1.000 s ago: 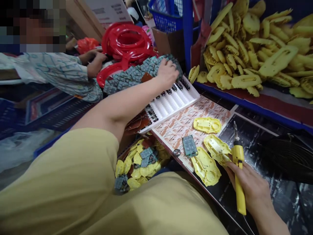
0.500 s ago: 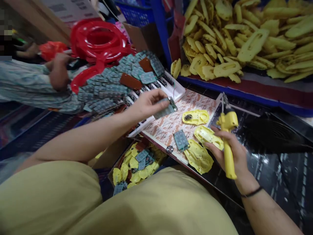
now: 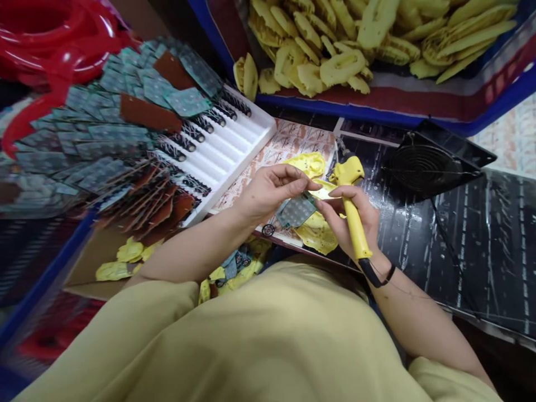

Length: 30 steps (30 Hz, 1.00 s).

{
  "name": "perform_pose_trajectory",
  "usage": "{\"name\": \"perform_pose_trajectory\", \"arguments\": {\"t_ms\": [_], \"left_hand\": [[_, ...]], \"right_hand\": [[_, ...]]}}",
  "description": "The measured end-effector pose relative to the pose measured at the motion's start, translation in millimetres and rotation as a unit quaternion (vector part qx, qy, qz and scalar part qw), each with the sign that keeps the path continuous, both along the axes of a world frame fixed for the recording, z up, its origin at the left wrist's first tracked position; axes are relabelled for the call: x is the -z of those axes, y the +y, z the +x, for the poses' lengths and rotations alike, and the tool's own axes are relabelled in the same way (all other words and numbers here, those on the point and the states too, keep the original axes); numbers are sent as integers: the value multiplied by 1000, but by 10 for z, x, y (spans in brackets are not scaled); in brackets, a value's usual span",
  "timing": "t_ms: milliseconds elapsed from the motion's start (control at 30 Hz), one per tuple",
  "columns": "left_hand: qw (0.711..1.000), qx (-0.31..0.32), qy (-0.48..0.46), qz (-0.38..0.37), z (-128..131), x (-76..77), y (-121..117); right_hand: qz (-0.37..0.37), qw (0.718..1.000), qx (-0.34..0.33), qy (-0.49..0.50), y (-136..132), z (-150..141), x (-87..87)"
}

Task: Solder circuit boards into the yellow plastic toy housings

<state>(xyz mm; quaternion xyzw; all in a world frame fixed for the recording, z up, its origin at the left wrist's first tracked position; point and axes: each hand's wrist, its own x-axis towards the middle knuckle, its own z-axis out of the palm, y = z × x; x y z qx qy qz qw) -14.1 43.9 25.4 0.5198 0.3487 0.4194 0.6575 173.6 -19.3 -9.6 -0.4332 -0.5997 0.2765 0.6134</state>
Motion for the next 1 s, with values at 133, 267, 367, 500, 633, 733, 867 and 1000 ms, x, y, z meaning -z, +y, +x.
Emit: {"name": "perform_pose_trajectory", "arguments": {"t_ms": [133,267,367,500,633,733,867,1000], "left_hand": [[999,0,42,21,17,-32,60],[973,126,168,100,-119,-185,359],[905,219,313,186,-70,-187,512],[809,204,475,282,173,5,487],[774,209,523,288,272,155,411],[777,203,520,290,252,194,402],[775,195,507,323,243,247,402],[767,179,495,368,246,337,371]], "right_hand": [[-20,998,-5,-61,-13,113,32],[-19,972,-34,-233,155,542,122],[-22,930,-66,-362,263,810,256],[5,904,-61,-423,138,874,354],[54,907,6,-417,-139,828,231],[117,916,42,-381,-305,846,70],[140,924,-1,-357,-501,966,-116],[123,900,39,-416,-709,1149,-200]]}}
